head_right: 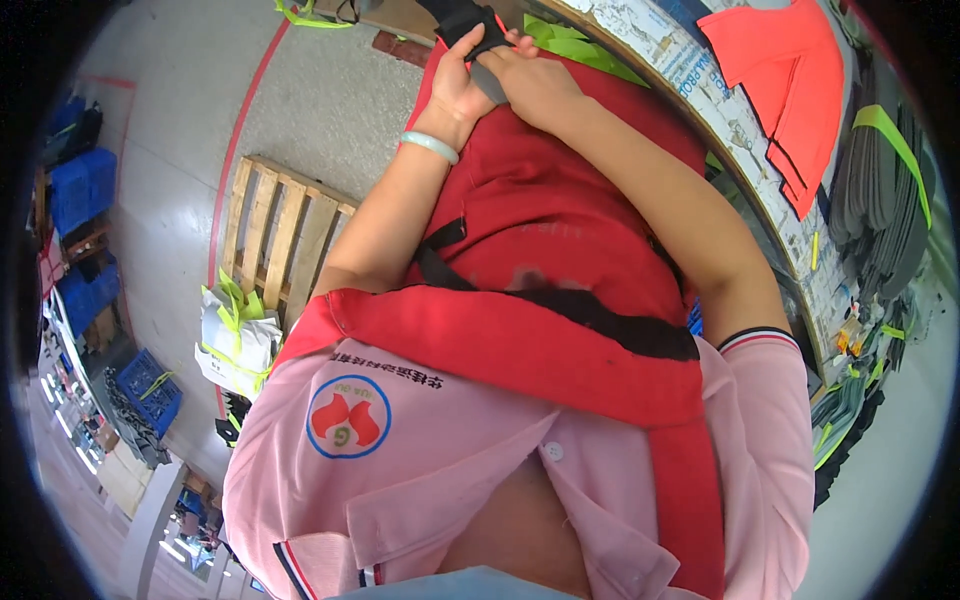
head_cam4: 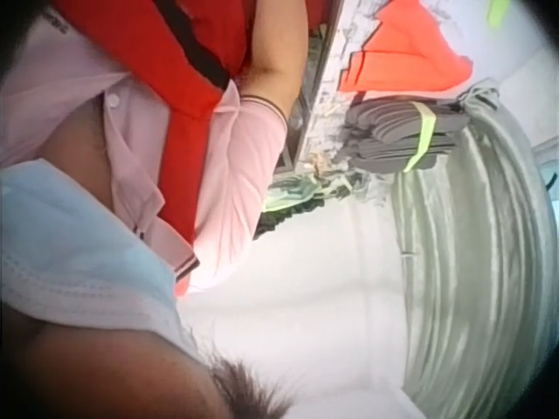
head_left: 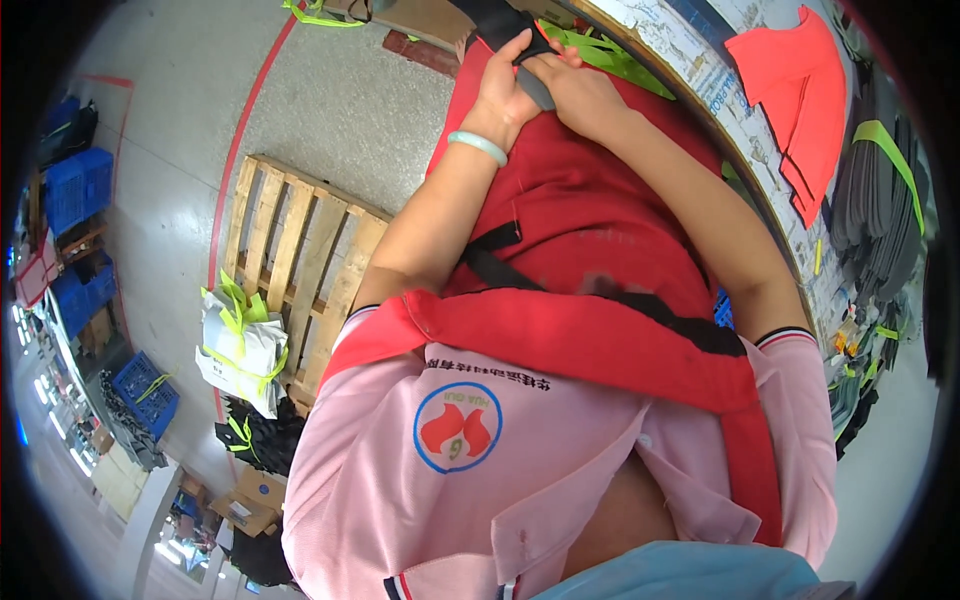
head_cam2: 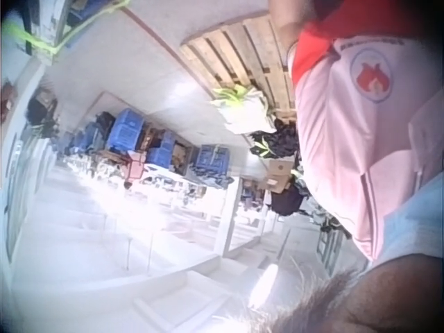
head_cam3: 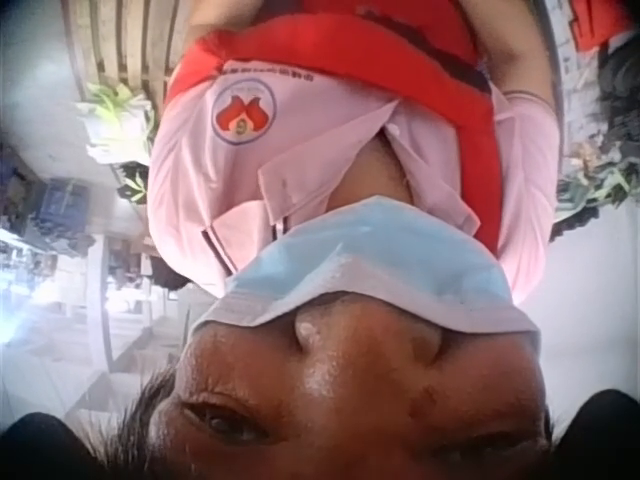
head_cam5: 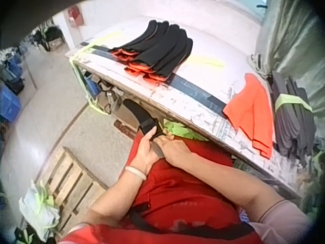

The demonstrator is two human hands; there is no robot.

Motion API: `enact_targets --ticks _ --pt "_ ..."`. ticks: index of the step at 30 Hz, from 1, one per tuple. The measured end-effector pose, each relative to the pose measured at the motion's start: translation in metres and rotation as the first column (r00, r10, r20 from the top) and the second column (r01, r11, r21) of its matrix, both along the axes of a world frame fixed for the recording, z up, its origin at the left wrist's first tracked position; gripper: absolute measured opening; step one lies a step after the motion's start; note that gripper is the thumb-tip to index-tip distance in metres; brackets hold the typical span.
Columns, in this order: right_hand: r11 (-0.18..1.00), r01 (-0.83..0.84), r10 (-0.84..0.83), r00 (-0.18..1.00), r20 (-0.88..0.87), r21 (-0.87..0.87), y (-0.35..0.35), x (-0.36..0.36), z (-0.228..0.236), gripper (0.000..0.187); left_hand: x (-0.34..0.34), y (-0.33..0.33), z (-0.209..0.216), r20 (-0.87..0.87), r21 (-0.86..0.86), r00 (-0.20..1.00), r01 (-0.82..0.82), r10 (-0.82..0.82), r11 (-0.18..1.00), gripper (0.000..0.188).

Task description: The recorder is manually assembling and inspecting various fabric components on a workbench in a textile factory.

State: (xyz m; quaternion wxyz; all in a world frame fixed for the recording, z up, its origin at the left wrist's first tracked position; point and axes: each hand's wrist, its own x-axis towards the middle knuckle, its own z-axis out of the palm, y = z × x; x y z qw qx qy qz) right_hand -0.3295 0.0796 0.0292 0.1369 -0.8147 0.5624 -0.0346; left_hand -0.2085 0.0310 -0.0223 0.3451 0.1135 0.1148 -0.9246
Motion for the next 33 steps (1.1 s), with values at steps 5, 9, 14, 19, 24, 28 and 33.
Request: enact_targets --ticks 5,9,14,19,24,28,33 --pt "0.999 -0.041 0.040 0.997 0.060 0.020 0.034 -0.007 0.016 0.045 0.008 -0.001 0.007 0.269 -0.027 0.953 -0.139 0.141 0.990 0.033" --pt "0.993 -0.007 0.014 0.998 -0.058 0.118 0.019 0.002 0.011 0.043 0.003 -0.006 -0.014 0.285 -0.096 0.944 -0.147 0.169 0.984 0.017" --pt "0.992 0.015 -0.001 0.993 -0.116 0.122 -0.004 0.001 0.003 0.038 -0.009 -0.009 -0.001 0.260 -0.012 0.956 -0.142 0.140 0.990 0.011" --pt "0.999 0.031 -0.027 0.975 0.222 -0.015 0.042 0.004 0.030 0.034 0.012 -0.004 -0.005 0.134 -0.064 0.985 -0.100 0.108 0.993 0.019" --pt "0.999 0.039 -0.039 0.990 0.137 0.001 0.037 0.001 0.013 0.036 0.008 -0.004 -0.007 0.004 -0.018 0.991 -0.133 0.133 0.991 0.022" --pt "0.987 0.117 -0.119 0.993 0.008 0.112 0.000 0.008 0.001 0.034 0.002 0.003 -0.001 -0.077 0.006 0.990 -0.120 0.120 0.993 0.025" --pt "0.999 -0.014 0.006 0.981 0.193 0.039 0.013 -0.009 0.012 0.031 0.010 0.004 0.004 0.054 -0.108 0.994 -0.091 0.098 0.990 0.029"
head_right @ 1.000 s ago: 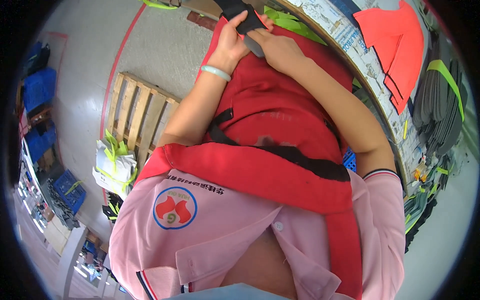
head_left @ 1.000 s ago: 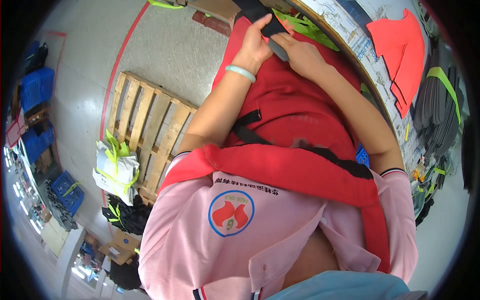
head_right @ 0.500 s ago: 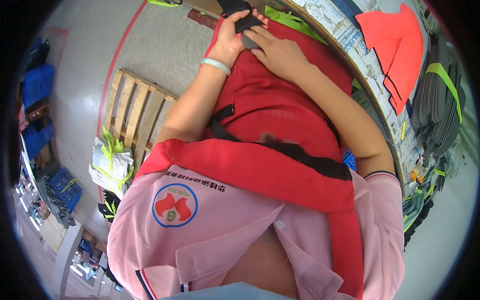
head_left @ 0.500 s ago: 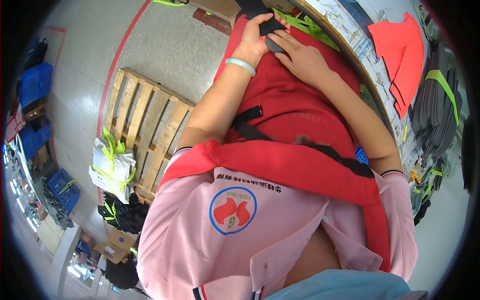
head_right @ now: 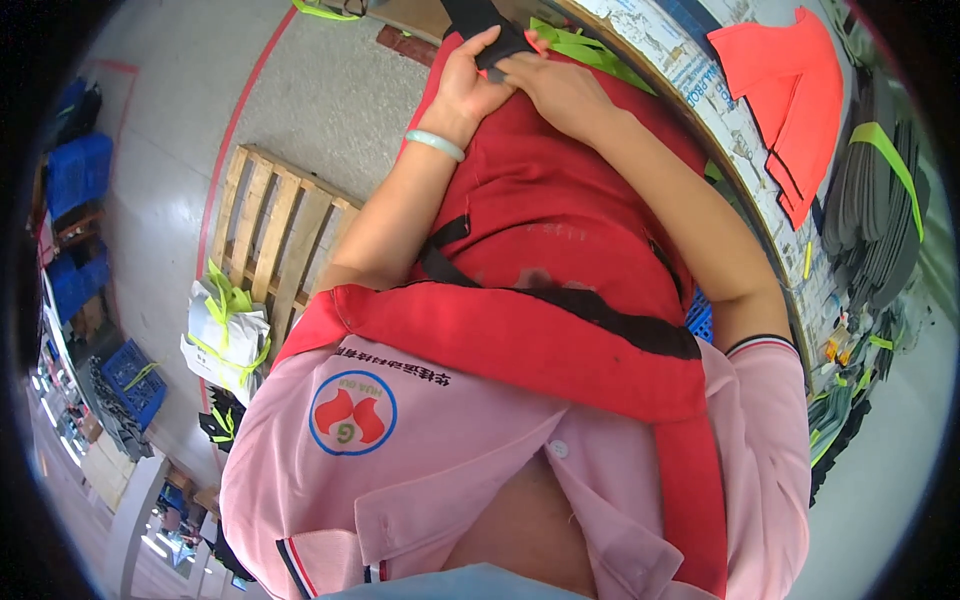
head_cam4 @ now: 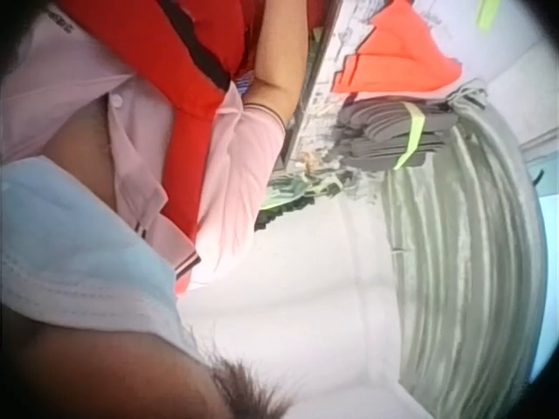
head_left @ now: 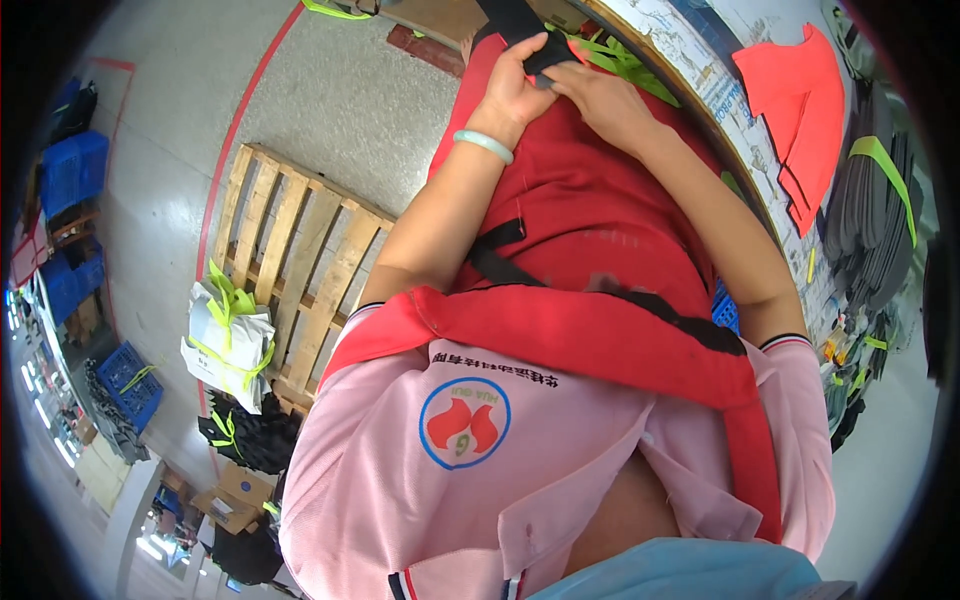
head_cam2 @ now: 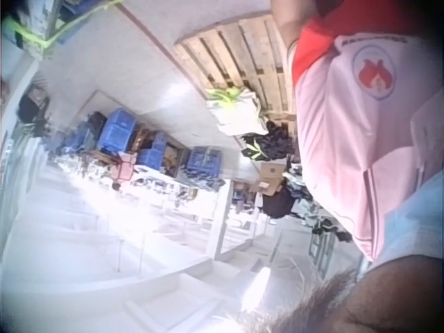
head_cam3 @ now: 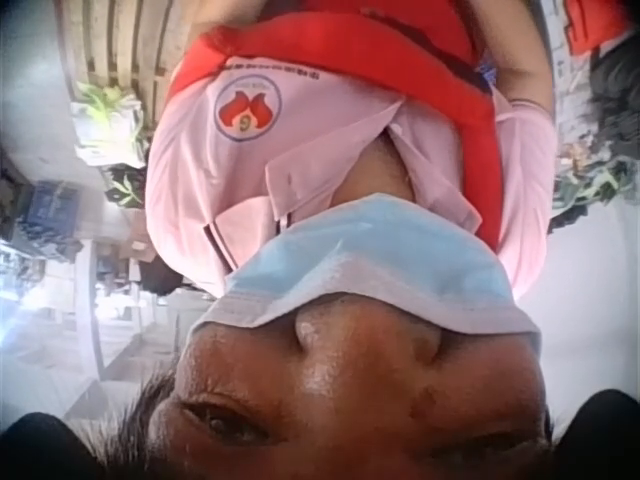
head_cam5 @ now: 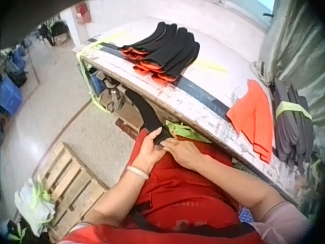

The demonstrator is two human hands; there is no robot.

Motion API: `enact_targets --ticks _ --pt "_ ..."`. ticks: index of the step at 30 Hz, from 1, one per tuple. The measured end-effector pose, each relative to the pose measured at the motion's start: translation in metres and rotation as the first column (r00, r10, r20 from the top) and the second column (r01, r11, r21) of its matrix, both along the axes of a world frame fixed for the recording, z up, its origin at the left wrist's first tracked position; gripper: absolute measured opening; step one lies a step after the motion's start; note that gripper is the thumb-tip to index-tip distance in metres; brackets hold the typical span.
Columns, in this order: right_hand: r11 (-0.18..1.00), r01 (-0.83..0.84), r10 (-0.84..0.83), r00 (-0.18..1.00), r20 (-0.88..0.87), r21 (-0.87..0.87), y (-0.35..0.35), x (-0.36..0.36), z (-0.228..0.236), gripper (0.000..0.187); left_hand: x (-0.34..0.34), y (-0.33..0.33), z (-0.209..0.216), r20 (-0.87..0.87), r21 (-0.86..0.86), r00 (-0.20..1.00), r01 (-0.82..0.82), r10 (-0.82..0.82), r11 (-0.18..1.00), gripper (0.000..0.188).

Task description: The recorder is manually assembling and inspecting various fabric components on a workbench in a textile factory.

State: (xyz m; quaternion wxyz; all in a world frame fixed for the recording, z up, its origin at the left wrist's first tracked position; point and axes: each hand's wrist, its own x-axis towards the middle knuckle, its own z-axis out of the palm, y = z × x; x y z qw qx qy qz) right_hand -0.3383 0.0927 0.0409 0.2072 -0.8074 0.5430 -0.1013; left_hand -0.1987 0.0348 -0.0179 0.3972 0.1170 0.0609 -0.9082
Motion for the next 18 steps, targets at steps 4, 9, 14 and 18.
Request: enact_targets --ticks 4,9,14,18 --pt "0.995 0.067 -0.062 0.996 -0.063 0.080 0.011 0.008 0.004 0.033 0.000 -0.005 -0.014 0.118 0.003 0.993 0.002 -0.002 1.000 0.024" --pt "0.996 -0.083 0.085 0.977 -0.197 0.021 -0.039 0.018 -0.006 0.024 -0.003 -0.010 -0.009 0.010 0.090 0.995 -0.095 0.095 0.991 0.015" --pt "0.942 -0.140 0.164 0.985 0.055 -0.305 -0.009 0.017 -0.014 0.022 0.013 0.004 0.006 0.084 0.074 0.981 -0.181 0.174 0.981 0.023" --pt "0.987 -0.123 0.138 0.976 0.168 -0.100 0.039 0.014 0.020 0.025 0.047 0.024 0.028 0.268 -0.057 0.942 -0.195 0.203 0.979 0.022"
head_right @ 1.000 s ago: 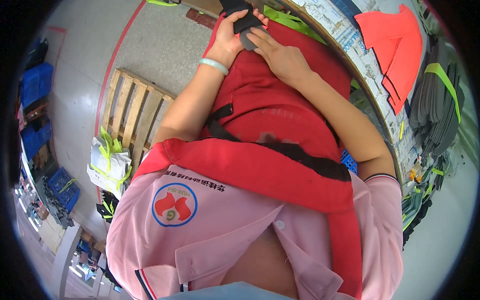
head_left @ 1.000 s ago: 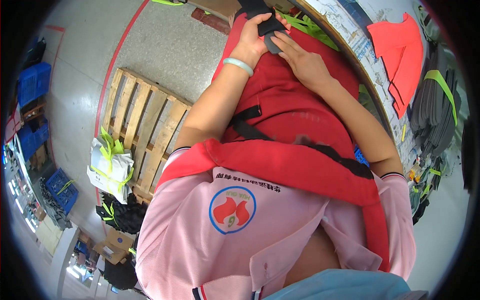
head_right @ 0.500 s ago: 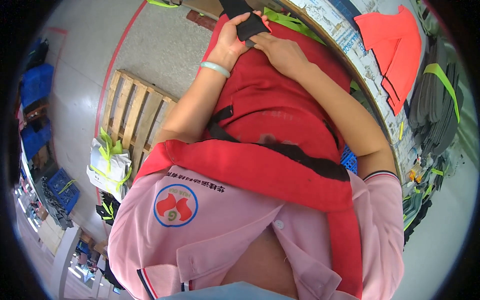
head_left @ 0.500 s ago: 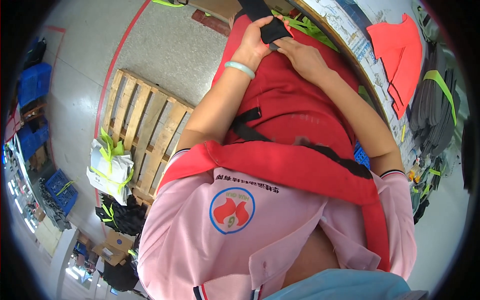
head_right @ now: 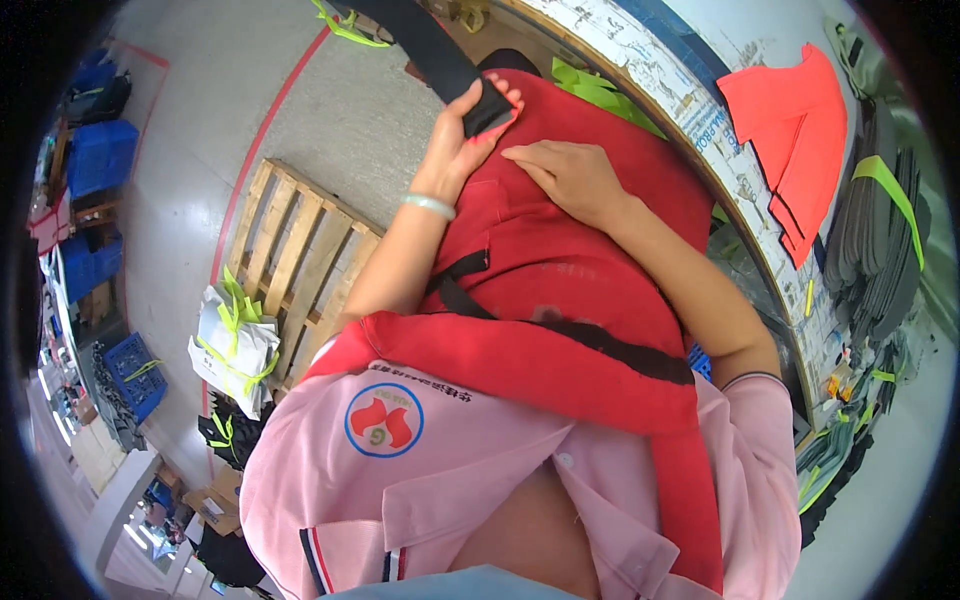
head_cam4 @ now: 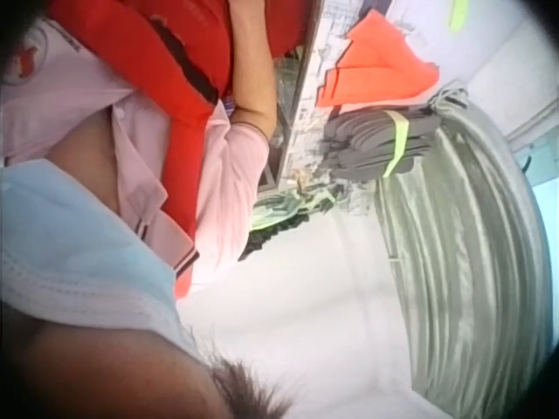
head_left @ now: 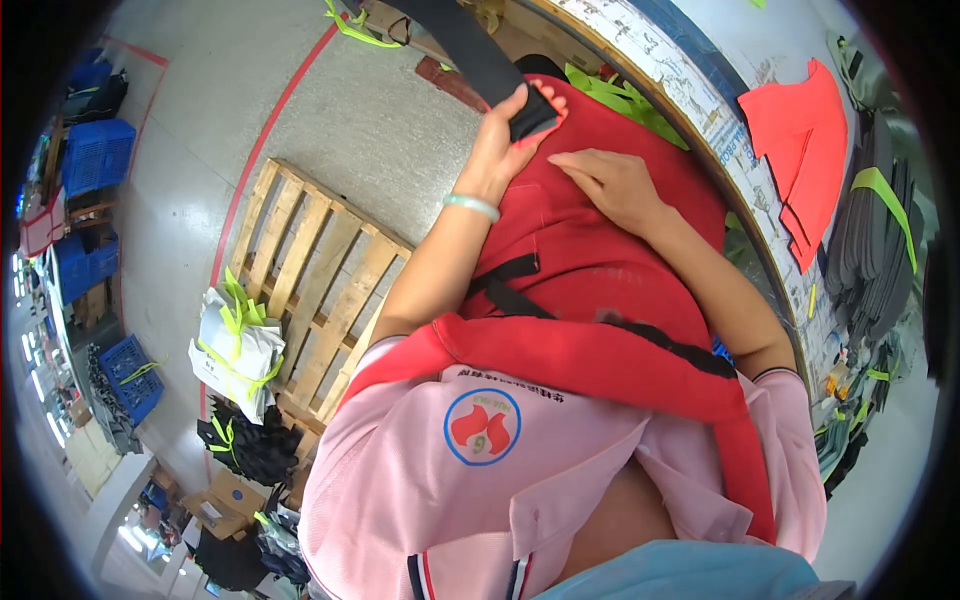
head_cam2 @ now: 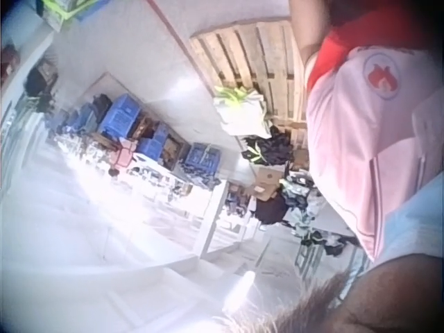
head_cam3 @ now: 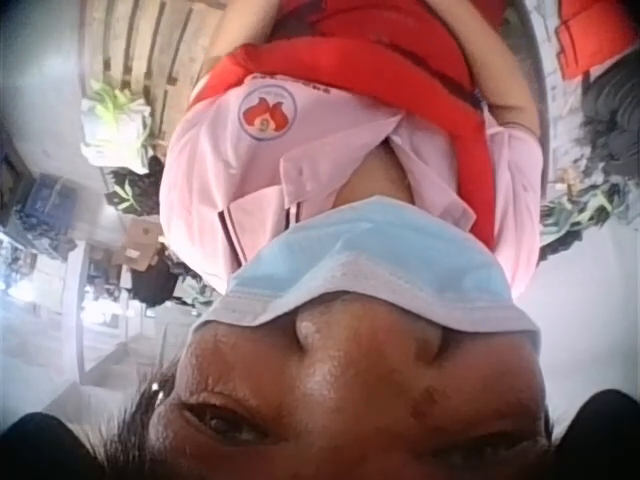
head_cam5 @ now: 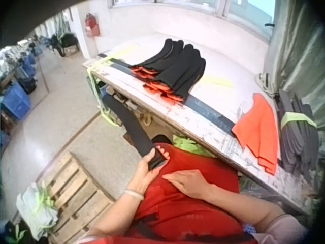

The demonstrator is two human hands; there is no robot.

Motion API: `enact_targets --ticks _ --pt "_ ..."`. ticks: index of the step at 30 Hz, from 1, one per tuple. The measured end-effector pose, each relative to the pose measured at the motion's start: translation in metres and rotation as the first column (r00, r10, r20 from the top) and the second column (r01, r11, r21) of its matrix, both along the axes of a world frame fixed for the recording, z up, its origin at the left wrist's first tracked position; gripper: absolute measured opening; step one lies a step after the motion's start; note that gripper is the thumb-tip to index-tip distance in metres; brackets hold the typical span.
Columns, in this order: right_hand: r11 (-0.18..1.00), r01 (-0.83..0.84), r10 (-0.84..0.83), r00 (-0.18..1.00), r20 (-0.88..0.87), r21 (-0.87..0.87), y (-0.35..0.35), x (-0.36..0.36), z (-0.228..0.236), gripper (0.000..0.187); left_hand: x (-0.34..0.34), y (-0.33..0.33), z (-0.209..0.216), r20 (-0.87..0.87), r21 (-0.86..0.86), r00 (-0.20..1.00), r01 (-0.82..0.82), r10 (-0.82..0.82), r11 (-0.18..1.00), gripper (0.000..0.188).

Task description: The recorder is manually assembling and inspecting various fabric components on a workbench in a textile factory.

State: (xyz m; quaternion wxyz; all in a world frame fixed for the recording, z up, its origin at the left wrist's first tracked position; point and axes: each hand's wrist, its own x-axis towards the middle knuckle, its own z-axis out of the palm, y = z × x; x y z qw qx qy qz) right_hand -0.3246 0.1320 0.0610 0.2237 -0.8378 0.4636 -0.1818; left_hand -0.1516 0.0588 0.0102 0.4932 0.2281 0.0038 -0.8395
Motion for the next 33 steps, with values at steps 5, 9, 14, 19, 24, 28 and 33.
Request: enact_targets --ticks 5,9,14,19,24,28,33 --pt "0.808 0.171 -0.486 0.734 0.474 0.564 -0.037 -0.013 0.039 0.045 0.015 0.042 0.033 0.162 -0.109 0.950 0.287 -0.267 0.952 0.033" --pt "0.540 -0.347 -0.547 0.547 0.633 0.767 -0.049 -0.005 0.061 0.049 -0.002 0.053 0.077 0.115 -0.295 0.818 0.570 -0.564 0.766 0.039" --pt "0.514 -0.145 -0.697 0.503 0.510 0.845 -0.046 0.001 0.089 0.038 -0.028 0.044 0.091 -0.099 -0.204 0.820 0.538 -0.564 0.818 0.032" --pt "0.798 -0.015 -0.555 0.372 0.744 0.603 -0.078 -0.037 0.114 0.036 -0.035 0.071 0.106 0.188 -0.637 0.730 0.600 -0.657 0.485 0.021" --pt "0.824 0.107 -0.566 0.193 0.801 0.556 -0.107 -0.123 0.184 0.035 -0.028 0.073 0.080 0.134 -0.545 0.576 0.722 -0.806 0.425 0.029" --pt "0.765 -0.053 -0.539 0.493 0.683 0.642 -0.074 -0.030 0.151 0.044 -0.040 0.041 0.112 0.490 -0.450 0.859 0.396 -0.150 0.800 0.034" --pt "0.778 -0.065 -0.560 0.379 0.737 0.625 -0.088 -0.031 0.130 0.035 -0.038 0.065 0.103 0.697 -0.396 0.655 0.691 -0.292 0.605 0.024"
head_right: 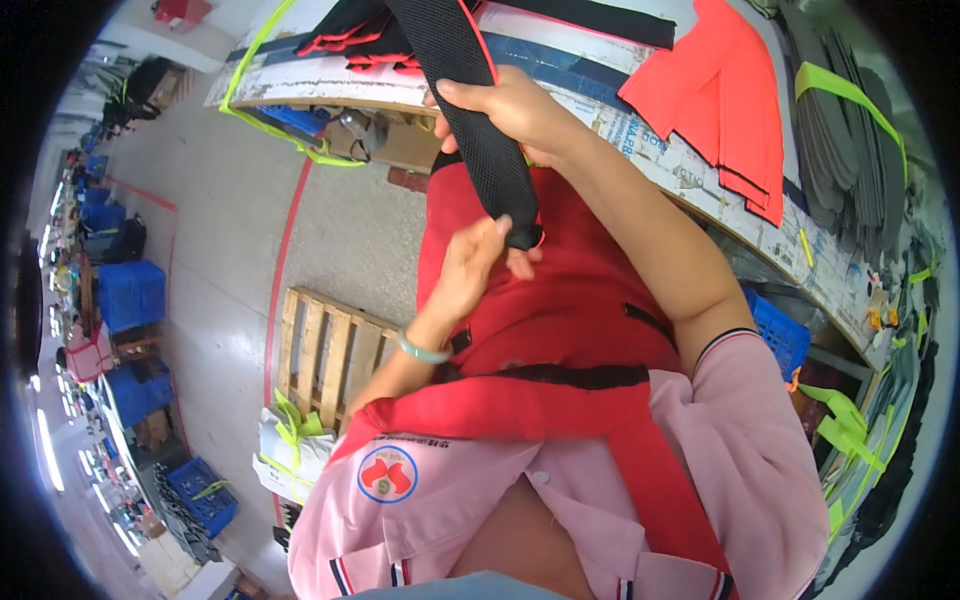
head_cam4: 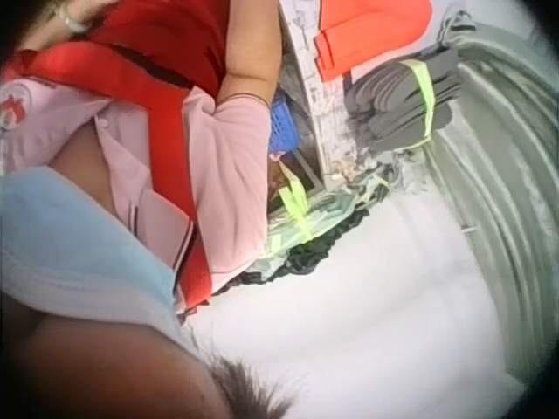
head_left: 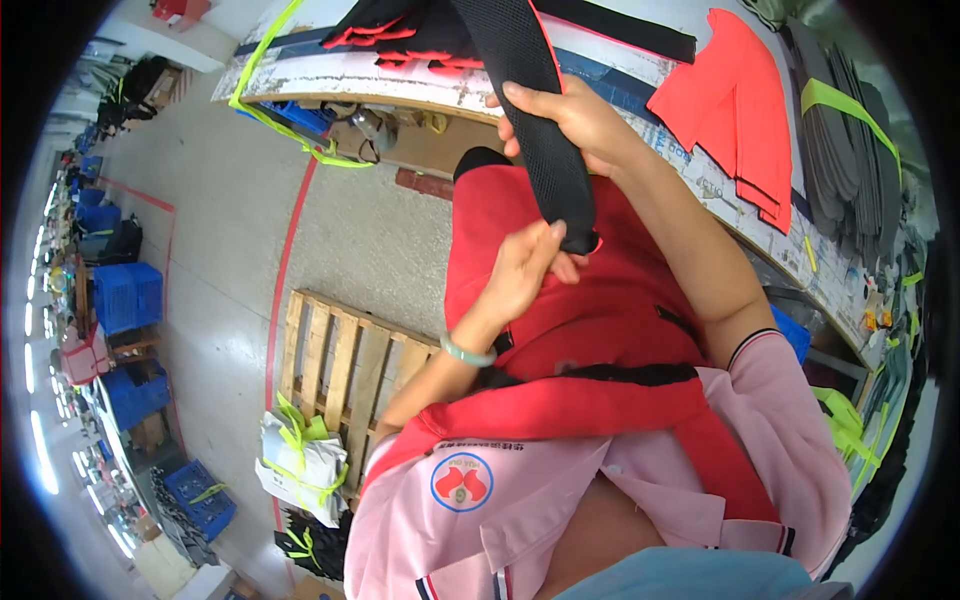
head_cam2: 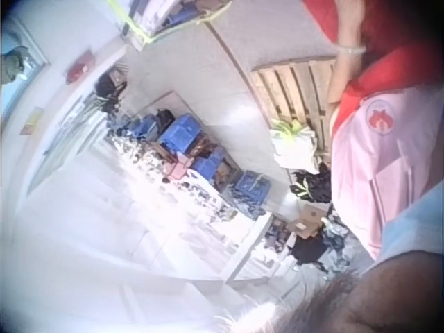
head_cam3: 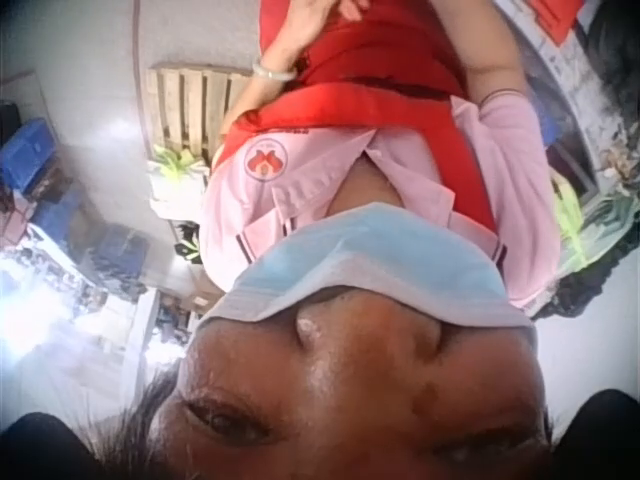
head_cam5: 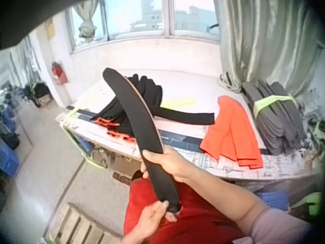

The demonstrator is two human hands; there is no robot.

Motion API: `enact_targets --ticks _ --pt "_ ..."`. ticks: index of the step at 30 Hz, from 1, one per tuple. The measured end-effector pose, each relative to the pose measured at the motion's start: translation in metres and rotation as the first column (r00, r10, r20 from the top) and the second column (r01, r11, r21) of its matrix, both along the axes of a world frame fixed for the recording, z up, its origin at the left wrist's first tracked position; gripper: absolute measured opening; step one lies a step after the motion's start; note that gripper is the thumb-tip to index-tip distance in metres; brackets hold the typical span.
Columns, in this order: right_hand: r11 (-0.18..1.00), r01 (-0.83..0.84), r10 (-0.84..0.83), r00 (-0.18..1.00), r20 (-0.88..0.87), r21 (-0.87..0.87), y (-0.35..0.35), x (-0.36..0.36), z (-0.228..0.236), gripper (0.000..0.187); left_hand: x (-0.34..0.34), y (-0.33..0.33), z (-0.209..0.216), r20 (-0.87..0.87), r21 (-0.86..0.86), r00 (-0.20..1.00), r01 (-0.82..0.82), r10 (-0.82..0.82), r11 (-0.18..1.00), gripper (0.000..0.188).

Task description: The recorder is manually assembling and inspecting various fabric components on a workbench in a textile factory.

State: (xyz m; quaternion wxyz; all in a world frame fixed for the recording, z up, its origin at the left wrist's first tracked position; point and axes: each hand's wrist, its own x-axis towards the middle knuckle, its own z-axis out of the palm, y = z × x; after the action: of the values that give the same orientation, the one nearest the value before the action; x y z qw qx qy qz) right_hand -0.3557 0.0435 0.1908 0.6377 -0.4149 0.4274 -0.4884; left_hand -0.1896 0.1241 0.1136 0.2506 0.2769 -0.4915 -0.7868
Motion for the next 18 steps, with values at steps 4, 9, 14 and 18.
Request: enact_targets --ticks 4,9,14,18 --pt "0.990 0.134 -0.135 0.991 -0.022 -0.050 -0.013 -0.027 0.003 0.038 0.018 0.032 -0.040 0.114 -0.176 0.970 0.231 -0.213 0.957 0.024" --pt "0.991 -0.130 0.130 0.991 0.001 0.042 -0.011 -0.001 -0.006 0.039 0.022 -0.030 -0.014 -0.357 0.260 0.924 -0.039 0.134 0.965 0.025" --pt "0.987 -0.145 0.137 0.984 -0.111 -0.069 0.003 0.032 -0.034 0.039 0.009 -0.039 0.014 -0.135 0.183 0.949 -0.260 0.286 0.948 0.027" --pt "0.947 -0.304 0.280 0.940 -0.195 -0.107 0.027 -0.004 -0.046 0.034 0.035 -0.049 -0.001 -0.155 0.394 0.846 -0.420 0.510 0.817 0.018"
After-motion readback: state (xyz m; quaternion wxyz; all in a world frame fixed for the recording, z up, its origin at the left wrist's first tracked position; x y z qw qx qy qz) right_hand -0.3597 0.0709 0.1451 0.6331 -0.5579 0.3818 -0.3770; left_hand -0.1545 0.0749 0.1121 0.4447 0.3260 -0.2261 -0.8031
